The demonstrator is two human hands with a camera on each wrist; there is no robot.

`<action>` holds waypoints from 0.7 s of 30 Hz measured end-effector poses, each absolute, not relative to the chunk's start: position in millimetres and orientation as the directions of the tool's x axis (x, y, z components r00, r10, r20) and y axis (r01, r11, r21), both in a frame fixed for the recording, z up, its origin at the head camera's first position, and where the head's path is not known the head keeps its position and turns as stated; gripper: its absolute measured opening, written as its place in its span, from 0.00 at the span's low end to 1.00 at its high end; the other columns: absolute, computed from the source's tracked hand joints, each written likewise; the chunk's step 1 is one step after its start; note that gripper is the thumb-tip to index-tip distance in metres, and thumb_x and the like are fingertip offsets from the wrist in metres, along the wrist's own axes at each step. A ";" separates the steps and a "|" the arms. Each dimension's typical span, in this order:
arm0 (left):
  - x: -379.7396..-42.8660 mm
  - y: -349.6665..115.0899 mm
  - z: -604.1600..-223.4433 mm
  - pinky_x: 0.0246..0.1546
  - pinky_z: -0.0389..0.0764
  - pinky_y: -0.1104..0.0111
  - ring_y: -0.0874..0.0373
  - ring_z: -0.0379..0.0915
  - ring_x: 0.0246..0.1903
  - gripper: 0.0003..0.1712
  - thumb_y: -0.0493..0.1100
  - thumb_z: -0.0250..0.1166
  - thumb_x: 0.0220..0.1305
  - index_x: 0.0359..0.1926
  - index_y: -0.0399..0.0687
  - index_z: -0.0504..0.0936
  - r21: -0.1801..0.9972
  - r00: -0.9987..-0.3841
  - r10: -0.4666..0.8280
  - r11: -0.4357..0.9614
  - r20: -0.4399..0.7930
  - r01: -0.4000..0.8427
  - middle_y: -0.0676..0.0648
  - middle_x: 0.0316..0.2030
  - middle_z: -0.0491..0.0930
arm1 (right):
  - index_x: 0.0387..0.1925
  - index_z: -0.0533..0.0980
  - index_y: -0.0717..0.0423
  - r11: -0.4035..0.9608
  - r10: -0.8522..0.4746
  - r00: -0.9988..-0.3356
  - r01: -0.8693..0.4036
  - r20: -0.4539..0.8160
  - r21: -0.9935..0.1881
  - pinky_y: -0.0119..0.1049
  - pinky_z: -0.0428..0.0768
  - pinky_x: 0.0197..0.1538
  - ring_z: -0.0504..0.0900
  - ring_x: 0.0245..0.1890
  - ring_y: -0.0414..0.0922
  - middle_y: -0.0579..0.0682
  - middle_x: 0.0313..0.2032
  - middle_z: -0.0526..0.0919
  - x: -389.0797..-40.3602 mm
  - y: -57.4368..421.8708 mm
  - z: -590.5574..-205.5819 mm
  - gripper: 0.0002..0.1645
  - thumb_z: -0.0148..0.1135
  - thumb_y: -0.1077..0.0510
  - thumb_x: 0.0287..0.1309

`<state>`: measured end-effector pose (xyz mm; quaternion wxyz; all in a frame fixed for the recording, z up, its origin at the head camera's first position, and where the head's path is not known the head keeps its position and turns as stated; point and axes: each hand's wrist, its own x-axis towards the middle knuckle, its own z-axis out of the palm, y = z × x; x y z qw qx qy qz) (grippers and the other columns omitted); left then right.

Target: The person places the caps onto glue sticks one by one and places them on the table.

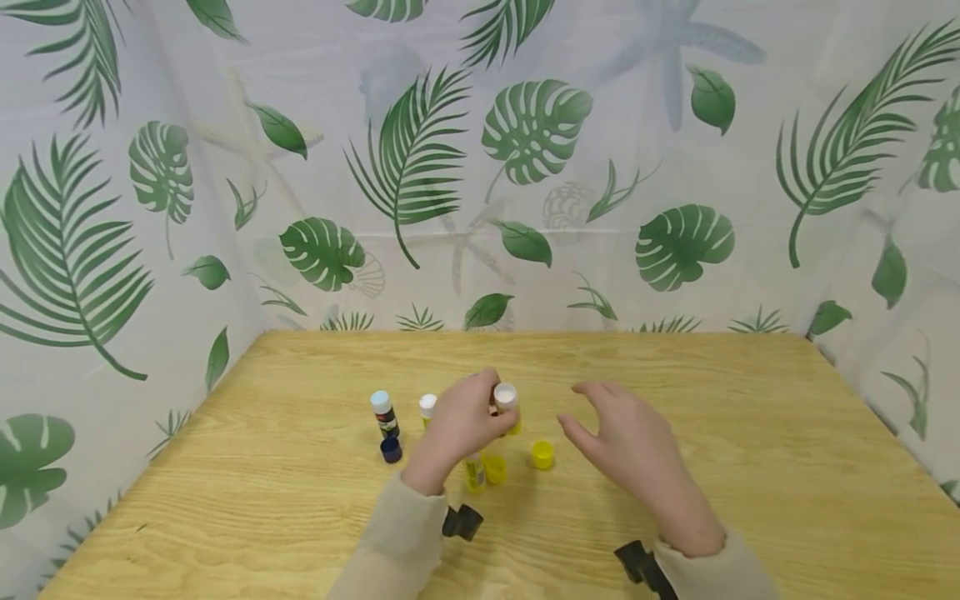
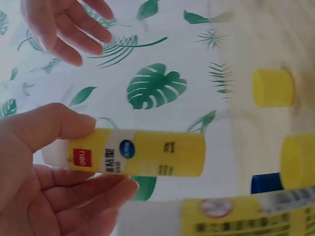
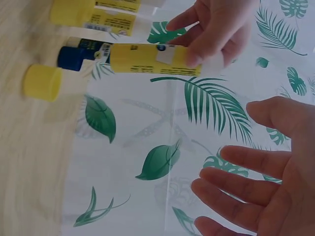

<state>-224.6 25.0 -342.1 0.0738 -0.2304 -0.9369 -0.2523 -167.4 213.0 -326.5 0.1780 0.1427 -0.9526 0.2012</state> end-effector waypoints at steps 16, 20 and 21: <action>-217.9 11.3 -328.9 0.12 0.62 0.77 0.64 0.58 0.11 0.10 0.38 0.61 0.52 0.29 0.45 0.66 0.522 -0.819 0.360 0.638 0.448 0.566 0.52 0.18 0.66 | 0.45 0.73 0.67 0.808 -0.222 -0.861 -0.425 0.457 -0.408 0.51 0.73 0.39 0.76 0.40 0.55 0.61 0.41 0.78 -186.0 193.1 -314.5 0.21 0.59 0.55 0.54; -219.6 12.1 -330.9 0.14 0.64 0.78 0.66 0.62 0.14 0.10 0.41 0.62 0.52 0.34 0.43 0.71 0.437 -0.765 0.347 0.661 0.542 0.610 0.52 0.23 0.72 | 0.45 0.74 0.66 0.802 -0.222 -0.861 -0.428 0.457 -0.416 0.51 0.73 0.39 0.76 0.40 0.55 0.60 0.40 0.78 -188.2 193.2 -316.4 0.20 0.60 0.56 0.53; -219.9 12.4 -331.1 0.15 0.65 0.79 0.66 0.63 0.15 0.11 0.41 0.62 0.52 0.36 0.43 0.72 0.422 -0.750 0.345 0.661 0.565 0.621 0.51 0.24 0.74 | 0.45 0.74 0.66 0.799 -0.224 -0.861 -0.431 0.457 -0.421 0.50 0.73 0.39 0.76 0.39 0.54 0.60 0.40 0.78 -188.9 193.2 -317.2 0.20 0.60 0.56 0.53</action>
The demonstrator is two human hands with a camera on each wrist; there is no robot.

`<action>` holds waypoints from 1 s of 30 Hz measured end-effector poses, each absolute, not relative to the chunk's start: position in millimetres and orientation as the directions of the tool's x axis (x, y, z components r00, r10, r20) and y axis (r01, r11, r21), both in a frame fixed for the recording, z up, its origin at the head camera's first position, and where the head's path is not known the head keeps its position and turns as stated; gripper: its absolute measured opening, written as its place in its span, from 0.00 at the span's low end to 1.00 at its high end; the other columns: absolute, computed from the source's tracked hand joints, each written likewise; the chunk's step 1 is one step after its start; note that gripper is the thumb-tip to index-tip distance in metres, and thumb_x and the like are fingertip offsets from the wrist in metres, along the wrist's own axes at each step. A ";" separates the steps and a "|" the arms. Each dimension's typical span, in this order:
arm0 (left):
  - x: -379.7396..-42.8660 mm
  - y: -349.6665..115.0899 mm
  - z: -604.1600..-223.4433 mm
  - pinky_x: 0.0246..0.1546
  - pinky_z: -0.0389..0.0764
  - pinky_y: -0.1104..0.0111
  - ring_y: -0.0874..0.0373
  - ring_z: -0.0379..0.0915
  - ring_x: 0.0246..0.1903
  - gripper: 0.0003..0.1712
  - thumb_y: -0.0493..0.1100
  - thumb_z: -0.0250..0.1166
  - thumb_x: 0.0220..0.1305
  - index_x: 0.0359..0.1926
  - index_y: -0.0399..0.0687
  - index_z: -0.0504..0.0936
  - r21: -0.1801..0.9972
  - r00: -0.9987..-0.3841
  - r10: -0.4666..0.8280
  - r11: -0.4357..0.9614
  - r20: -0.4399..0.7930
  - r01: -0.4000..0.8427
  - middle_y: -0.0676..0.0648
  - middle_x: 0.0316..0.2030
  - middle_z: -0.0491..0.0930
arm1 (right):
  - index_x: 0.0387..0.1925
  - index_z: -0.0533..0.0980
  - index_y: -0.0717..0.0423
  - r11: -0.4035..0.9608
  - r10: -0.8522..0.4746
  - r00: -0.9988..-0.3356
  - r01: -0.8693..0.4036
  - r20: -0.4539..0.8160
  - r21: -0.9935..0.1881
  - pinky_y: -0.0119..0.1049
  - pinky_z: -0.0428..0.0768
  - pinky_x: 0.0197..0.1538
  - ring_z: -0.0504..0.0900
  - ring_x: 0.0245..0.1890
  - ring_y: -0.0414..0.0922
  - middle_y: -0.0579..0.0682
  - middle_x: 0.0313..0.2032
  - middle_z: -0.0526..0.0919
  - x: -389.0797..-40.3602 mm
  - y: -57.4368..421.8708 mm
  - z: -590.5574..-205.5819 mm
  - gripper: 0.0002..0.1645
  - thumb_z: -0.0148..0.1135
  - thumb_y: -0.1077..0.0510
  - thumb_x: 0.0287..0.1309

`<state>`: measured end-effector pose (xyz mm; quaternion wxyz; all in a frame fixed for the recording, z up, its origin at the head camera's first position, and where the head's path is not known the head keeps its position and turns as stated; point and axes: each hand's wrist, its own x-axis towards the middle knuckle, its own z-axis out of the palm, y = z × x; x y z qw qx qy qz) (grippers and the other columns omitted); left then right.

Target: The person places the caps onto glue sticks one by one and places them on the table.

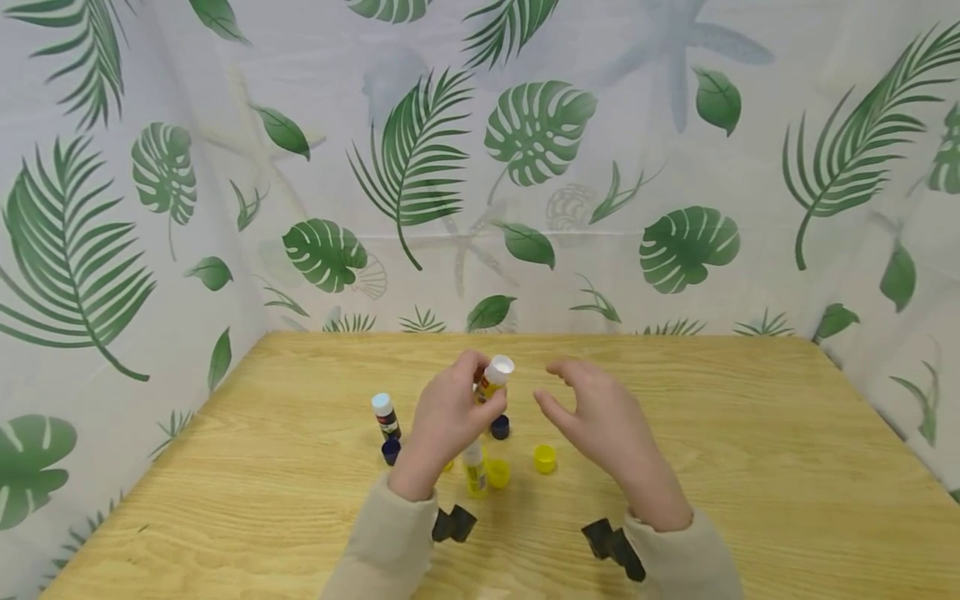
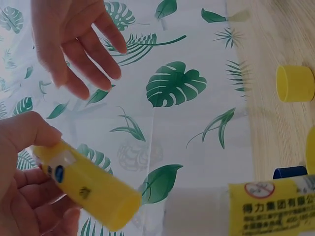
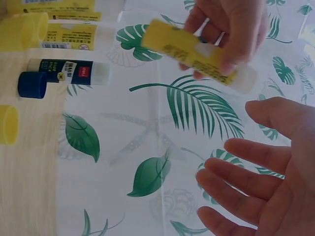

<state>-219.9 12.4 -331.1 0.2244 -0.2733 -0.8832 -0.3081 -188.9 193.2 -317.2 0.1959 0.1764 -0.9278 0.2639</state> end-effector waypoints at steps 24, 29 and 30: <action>-227.1 5.5 -328.0 0.25 0.69 0.78 0.62 0.68 0.29 0.14 0.42 0.65 0.50 0.39 0.45 0.80 0.337 -0.656 0.359 0.640 0.664 0.690 0.51 0.33 0.78 | 0.39 0.75 0.66 0.805 -0.253 -0.882 -0.420 0.399 -0.418 0.46 0.76 0.36 0.76 0.36 0.53 0.57 0.35 0.78 -210.3 186.5 -343.6 0.16 0.63 0.59 0.49; -224.8 3.4 -327.9 0.24 0.69 0.78 0.62 0.69 0.29 0.14 0.43 0.65 0.50 0.39 0.46 0.80 0.313 -0.661 0.373 0.661 0.651 0.682 0.52 0.34 0.78 | 0.37 0.76 0.65 0.824 -0.271 -0.893 -0.409 0.361 -0.393 0.44 0.76 0.34 0.77 0.34 0.51 0.56 0.34 0.79 -213.9 184.8 -351.0 0.16 0.64 0.59 0.47; -224.4 2.9 -328.1 0.24 0.69 0.78 0.62 0.69 0.29 0.14 0.43 0.65 0.50 0.40 0.46 0.80 0.307 -0.662 0.376 0.666 0.649 0.680 0.52 0.34 0.78 | 0.37 0.76 0.65 0.829 -0.275 -0.895 -0.405 0.351 -0.385 0.43 0.76 0.34 0.77 0.34 0.51 0.55 0.34 0.79 -214.7 184.4 -352.7 0.16 0.65 0.58 0.47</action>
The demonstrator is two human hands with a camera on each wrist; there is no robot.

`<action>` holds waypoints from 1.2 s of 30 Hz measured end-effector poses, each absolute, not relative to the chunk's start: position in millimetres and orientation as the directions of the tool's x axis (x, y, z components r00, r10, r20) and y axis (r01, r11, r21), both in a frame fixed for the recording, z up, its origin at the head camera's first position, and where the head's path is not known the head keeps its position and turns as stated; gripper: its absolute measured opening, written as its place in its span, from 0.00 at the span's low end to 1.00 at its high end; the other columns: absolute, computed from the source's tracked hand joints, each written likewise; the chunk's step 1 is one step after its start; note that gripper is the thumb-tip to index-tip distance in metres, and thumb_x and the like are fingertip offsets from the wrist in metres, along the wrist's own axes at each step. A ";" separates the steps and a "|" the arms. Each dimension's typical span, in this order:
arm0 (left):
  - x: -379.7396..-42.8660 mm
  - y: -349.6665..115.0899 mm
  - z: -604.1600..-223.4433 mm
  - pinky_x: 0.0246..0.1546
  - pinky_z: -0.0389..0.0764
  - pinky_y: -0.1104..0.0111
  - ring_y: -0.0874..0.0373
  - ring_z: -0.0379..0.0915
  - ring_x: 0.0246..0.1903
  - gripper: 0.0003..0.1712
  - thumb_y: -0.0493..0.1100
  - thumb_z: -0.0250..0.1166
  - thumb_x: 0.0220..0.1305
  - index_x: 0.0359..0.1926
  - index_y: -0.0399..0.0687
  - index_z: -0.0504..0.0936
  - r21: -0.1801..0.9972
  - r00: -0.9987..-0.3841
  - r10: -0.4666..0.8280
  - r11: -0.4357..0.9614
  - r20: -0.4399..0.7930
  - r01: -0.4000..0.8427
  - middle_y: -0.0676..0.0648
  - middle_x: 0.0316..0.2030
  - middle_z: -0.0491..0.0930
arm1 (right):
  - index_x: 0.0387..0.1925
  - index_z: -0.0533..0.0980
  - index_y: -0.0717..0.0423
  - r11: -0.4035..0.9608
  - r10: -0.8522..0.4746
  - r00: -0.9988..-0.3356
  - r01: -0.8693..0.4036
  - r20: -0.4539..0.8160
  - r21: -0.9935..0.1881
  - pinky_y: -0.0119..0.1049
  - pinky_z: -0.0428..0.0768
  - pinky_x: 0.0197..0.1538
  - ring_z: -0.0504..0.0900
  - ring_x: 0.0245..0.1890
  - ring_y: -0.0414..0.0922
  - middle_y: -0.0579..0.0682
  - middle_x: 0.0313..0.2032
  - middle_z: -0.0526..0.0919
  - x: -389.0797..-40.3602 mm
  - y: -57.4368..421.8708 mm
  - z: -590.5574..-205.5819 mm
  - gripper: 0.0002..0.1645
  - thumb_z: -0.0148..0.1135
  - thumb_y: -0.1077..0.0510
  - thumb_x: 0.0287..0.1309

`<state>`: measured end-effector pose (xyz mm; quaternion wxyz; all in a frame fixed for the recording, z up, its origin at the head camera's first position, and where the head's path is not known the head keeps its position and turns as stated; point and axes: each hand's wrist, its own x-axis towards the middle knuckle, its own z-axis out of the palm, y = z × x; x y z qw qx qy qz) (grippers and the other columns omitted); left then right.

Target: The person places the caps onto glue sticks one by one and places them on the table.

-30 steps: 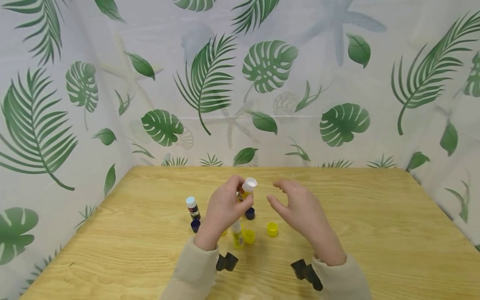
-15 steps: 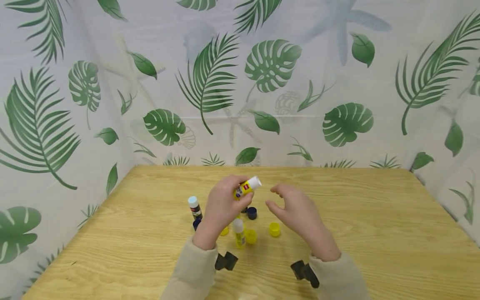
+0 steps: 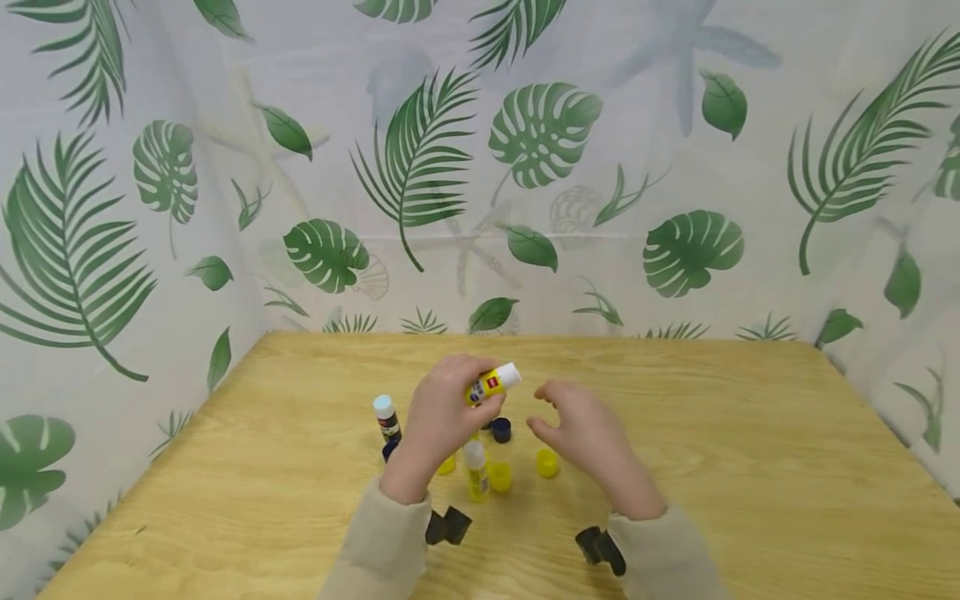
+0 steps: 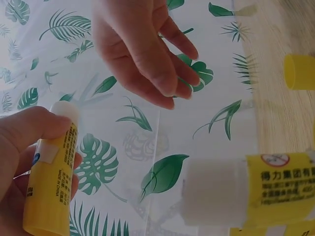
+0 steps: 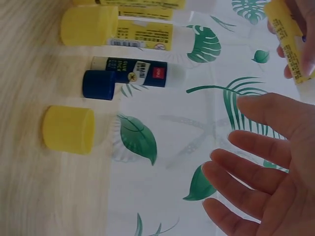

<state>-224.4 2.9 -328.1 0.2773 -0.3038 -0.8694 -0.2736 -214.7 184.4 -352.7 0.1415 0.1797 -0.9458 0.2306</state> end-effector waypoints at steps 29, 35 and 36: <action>-219.8 6.5 -324.0 0.24 0.69 0.80 0.65 0.68 0.27 0.13 0.44 0.68 0.48 0.36 0.47 0.80 0.278 -0.654 0.442 0.654 0.614 0.703 0.54 0.31 0.78 | 0.37 0.76 0.62 0.891 -0.297 -0.954 -0.296 0.049 -0.344 0.44 0.75 0.35 0.77 0.35 0.50 0.53 0.35 0.79 -227.8 181.4 -386.4 0.18 0.68 0.59 0.41; -218.0 9.6 -319.8 0.22 0.67 0.80 0.67 0.67 0.24 0.12 0.45 0.68 0.47 0.35 0.48 0.80 0.251 -0.664 0.466 0.674 0.585 0.695 0.56 0.29 0.78 | 0.33 0.76 0.60 0.901 -0.300 -0.952 -0.302 0.054 -0.311 0.42 0.74 0.32 0.76 0.29 0.46 0.51 0.30 0.79 -224.5 178.4 -389.2 0.17 0.70 0.59 0.37; -217.9 9.7 -319.3 0.21 0.67 0.80 0.67 0.67 0.24 0.12 0.45 0.68 0.47 0.34 0.49 0.80 0.249 -0.670 0.468 0.680 0.576 0.690 0.56 0.29 0.77 | 0.33 0.76 0.60 0.900 -0.300 -0.952 -0.302 0.057 -0.315 0.42 0.74 0.32 0.76 0.28 0.46 0.51 0.30 0.79 -223.7 177.8 -390.1 0.17 0.70 0.60 0.37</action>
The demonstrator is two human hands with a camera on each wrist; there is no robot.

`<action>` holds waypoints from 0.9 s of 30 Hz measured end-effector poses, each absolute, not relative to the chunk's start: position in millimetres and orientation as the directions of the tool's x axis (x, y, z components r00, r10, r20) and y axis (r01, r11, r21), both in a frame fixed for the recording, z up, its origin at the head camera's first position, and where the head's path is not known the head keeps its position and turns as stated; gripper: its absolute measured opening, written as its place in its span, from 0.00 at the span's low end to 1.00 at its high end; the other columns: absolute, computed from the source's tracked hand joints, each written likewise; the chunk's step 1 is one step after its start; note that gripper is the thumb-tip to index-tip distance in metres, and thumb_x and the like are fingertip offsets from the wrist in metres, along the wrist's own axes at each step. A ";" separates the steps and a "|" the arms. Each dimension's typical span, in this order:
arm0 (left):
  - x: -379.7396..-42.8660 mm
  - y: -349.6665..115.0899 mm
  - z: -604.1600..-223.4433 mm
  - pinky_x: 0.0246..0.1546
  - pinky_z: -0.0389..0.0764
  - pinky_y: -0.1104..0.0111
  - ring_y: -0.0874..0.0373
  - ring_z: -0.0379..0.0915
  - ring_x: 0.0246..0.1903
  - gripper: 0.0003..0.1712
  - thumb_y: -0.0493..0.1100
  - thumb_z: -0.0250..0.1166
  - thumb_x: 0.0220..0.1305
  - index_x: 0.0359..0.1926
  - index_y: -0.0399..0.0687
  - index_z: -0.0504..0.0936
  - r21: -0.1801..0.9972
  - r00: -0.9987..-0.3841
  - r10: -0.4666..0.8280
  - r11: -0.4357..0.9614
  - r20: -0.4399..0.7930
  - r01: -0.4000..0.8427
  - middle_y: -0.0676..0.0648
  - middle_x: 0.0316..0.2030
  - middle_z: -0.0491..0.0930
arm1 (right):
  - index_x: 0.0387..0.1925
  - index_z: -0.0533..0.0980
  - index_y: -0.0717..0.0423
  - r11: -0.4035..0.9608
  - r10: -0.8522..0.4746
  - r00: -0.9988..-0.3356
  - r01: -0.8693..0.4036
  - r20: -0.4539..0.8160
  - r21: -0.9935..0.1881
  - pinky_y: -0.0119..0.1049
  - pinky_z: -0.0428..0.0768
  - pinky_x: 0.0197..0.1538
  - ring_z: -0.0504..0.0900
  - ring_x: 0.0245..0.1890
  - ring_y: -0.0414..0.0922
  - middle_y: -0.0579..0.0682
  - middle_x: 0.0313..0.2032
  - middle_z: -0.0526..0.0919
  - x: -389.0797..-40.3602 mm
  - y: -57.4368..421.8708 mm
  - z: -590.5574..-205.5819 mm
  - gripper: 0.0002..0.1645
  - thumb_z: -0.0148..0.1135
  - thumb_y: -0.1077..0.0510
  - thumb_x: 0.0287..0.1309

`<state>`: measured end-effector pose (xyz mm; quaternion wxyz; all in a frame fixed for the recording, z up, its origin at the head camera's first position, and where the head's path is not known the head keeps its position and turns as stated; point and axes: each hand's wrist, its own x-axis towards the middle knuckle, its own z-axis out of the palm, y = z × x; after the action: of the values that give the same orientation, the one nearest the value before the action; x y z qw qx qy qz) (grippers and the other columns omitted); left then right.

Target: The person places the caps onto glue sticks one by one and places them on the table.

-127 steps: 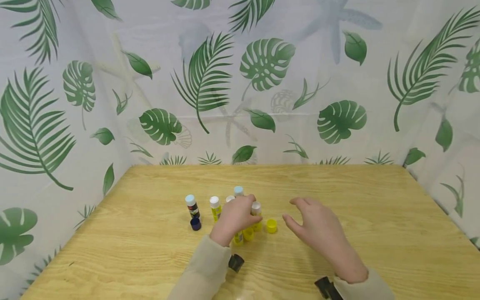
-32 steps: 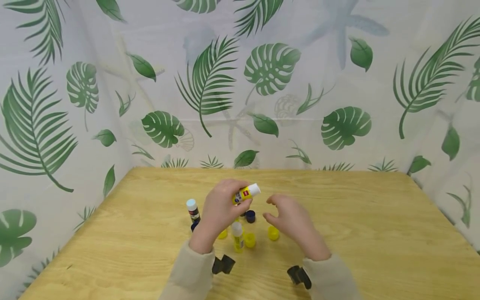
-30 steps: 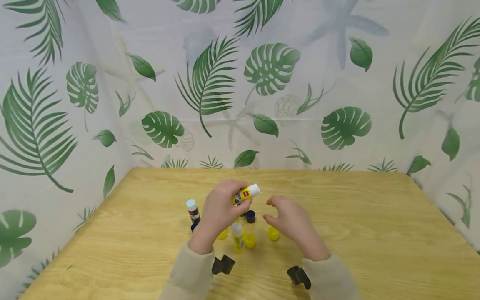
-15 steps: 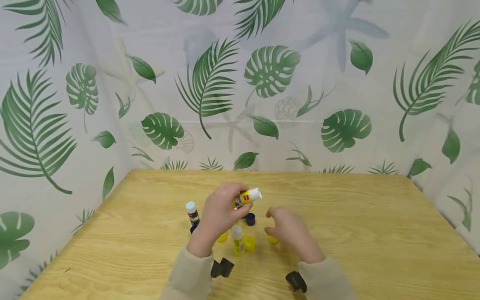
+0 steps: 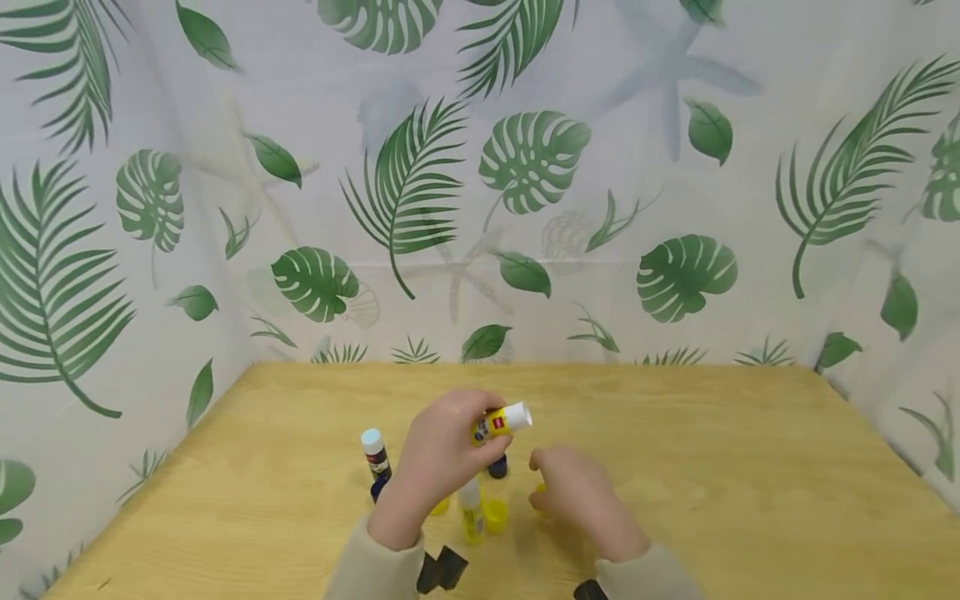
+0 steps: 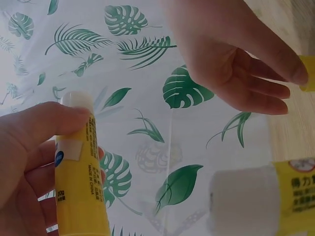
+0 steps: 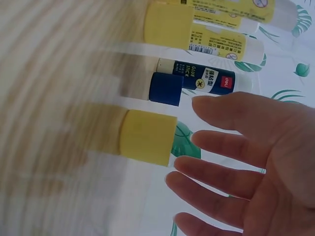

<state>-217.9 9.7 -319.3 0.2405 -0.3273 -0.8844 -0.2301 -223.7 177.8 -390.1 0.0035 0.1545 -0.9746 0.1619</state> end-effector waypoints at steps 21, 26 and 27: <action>-217.5 5.3 -313.7 0.13 0.61 0.78 0.69 0.59 0.14 0.10 0.46 0.69 0.43 0.26 0.52 0.77 0.164 -0.716 0.578 0.722 0.392 0.672 0.61 0.17 0.70 | 0.29 0.75 0.60 0.875 -0.280 -0.960 -0.255 -0.002 -0.411 0.44 0.74 0.30 0.74 0.26 0.45 0.50 0.28 0.78 -221.0 180.9 -394.4 0.16 0.69 0.64 0.32; -216.2 4.3 -313.2 0.14 0.62 0.77 0.68 0.60 0.15 0.09 0.45 0.69 0.43 0.24 0.53 0.75 0.148 -0.719 0.606 0.720 0.340 0.677 0.61 0.16 0.68 | 0.29 0.75 0.60 0.871 -0.283 -0.959 -0.251 -0.013 -0.423 0.45 0.74 0.31 0.74 0.27 0.45 0.50 0.28 0.78 -220.5 181.0 -394.8 0.16 0.70 0.64 0.32; -215.9 4.4 -313.5 0.15 0.62 0.77 0.68 0.60 0.15 0.09 0.45 0.69 0.43 0.24 0.54 0.75 0.150 -0.719 0.611 0.718 0.333 0.680 0.62 0.16 0.68 | 0.29 0.75 0.60 0.873 -0.277 -0.961 -0.243 -0.019 -0.423 0.45 0.74 0.31 0.74 0.27 0.45 0.50 0.28 0.78 -220.3 181.3 -395.0 0.16 0.70 0.64 0.32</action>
<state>-215.9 4.4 -313.5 0.1308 -0.3515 -0.9176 -0.1317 -220.3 181.3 -395.0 -0.0395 0.1344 -0.9669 0.2133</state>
